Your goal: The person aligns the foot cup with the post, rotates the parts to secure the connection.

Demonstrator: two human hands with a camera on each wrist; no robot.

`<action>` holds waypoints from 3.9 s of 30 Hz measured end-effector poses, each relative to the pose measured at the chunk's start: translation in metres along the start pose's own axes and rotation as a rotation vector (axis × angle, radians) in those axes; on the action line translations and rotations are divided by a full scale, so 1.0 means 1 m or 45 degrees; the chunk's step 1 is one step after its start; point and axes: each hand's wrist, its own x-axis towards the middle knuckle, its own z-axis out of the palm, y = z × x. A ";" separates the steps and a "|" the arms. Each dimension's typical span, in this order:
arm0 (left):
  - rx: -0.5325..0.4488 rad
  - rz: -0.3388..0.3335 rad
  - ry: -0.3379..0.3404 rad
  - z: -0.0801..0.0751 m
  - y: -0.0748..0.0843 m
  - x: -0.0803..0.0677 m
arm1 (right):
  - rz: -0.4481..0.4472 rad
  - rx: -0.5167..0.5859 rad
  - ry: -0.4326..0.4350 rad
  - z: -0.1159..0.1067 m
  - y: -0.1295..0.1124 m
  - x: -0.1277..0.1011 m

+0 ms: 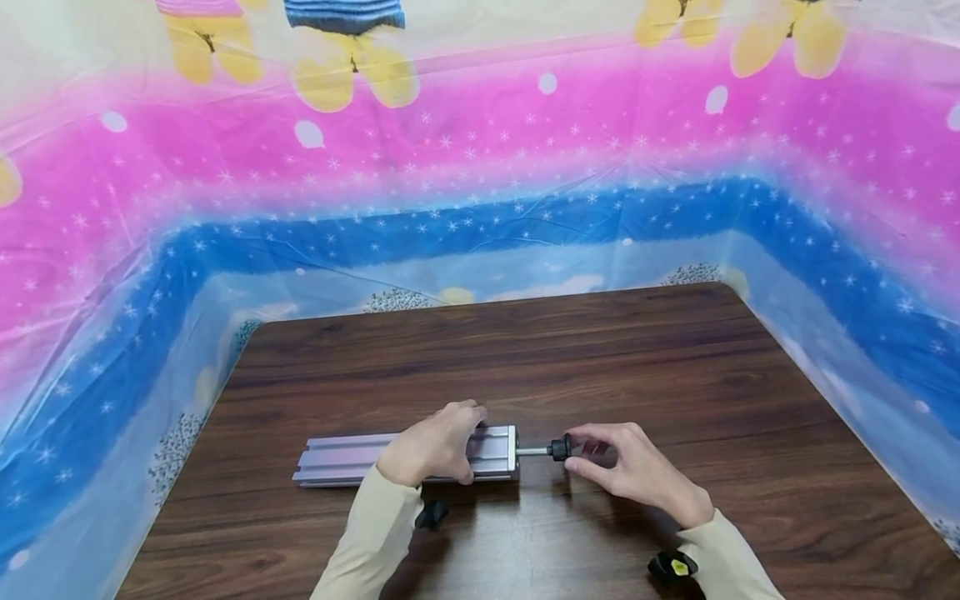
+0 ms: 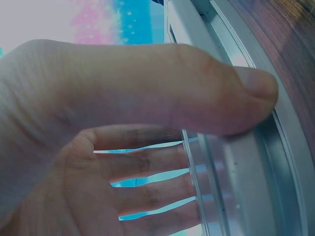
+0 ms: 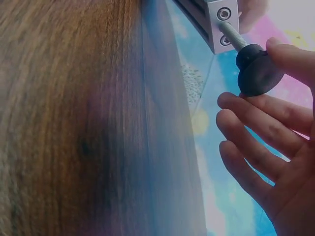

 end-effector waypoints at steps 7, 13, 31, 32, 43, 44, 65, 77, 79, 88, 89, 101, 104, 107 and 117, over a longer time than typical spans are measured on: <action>-0.002 0.024 0.006 0.000 -0.001 0.000 | 0.076 0.005 -0.043 0.000 -0.001 0.002; 0.001 0.015 0.000 0.000 0.000 -0.001 | 0.114 -0.007 -0.065 0.001 0.000 0.004; 0.017 -0.033 -0.025 0.001 0.001 0.000 | 0.128 0.011 -0.104 0.003 0.007 0.003; 0.016 -0.035 -0.026 0.001 0.001 0.000 | 0.118 0.011 -0.094 0.002 0.007 0.003; 0.008 -0.028 -0.017 -0.002 0.001 0.000 | -0.084 0.040 0.037 0.002 -0.001 0.000; 0.005 -0.023 -0.017 -0.001 0.001 0.000 | -0.083 0.038 0.039 0.002 -0.001 0.000; 0.018 -0.020 -0.013 0.001 0.000 -0.001 | 0.069 0.036 -0.037 0.002 -0.002 0.002; 0.007 -0.016 -0.009 0.001 -0.002 -0.001 | 0.171 -0.002 -0.112 0.003 0.002 0.007; 0.010 -0.010 -0.004 0.002 -0.003 -0.001 | 0.160 0.002 -0.108 0.003 0.002 0.006; 0.012 -0.037 -0.003 0.001 -0.002 0.000 | -0.031 0.018 -0.002 0.002 -0.002 -0.001; 0.012 -0.040 -0.004 0.001 -0.002 -0.001 | -0.034 0.014 -0.005 0.002 -0.003 -0.001; 0.028 0.000 0.033 0.003 -0.002 -0.002 | 0.027 -0.031 -0.058 0.004 -0.002 0.001; 0.021 0.004 0.031 0.004 -0.003 -0.002 | 0.052 -0.027 -0.070 0.005 -0.001 0.001; 0.015 -0.004 0.017 0.003 -0.002 -0.002 | 0.087 -0.020 -0.079 0.005 -0.001 0.002; 0.008 -0.051 -0.025 0.003 0.000 0.000 | 0.072 -0.010 -0.071 0.005 0.002 0.003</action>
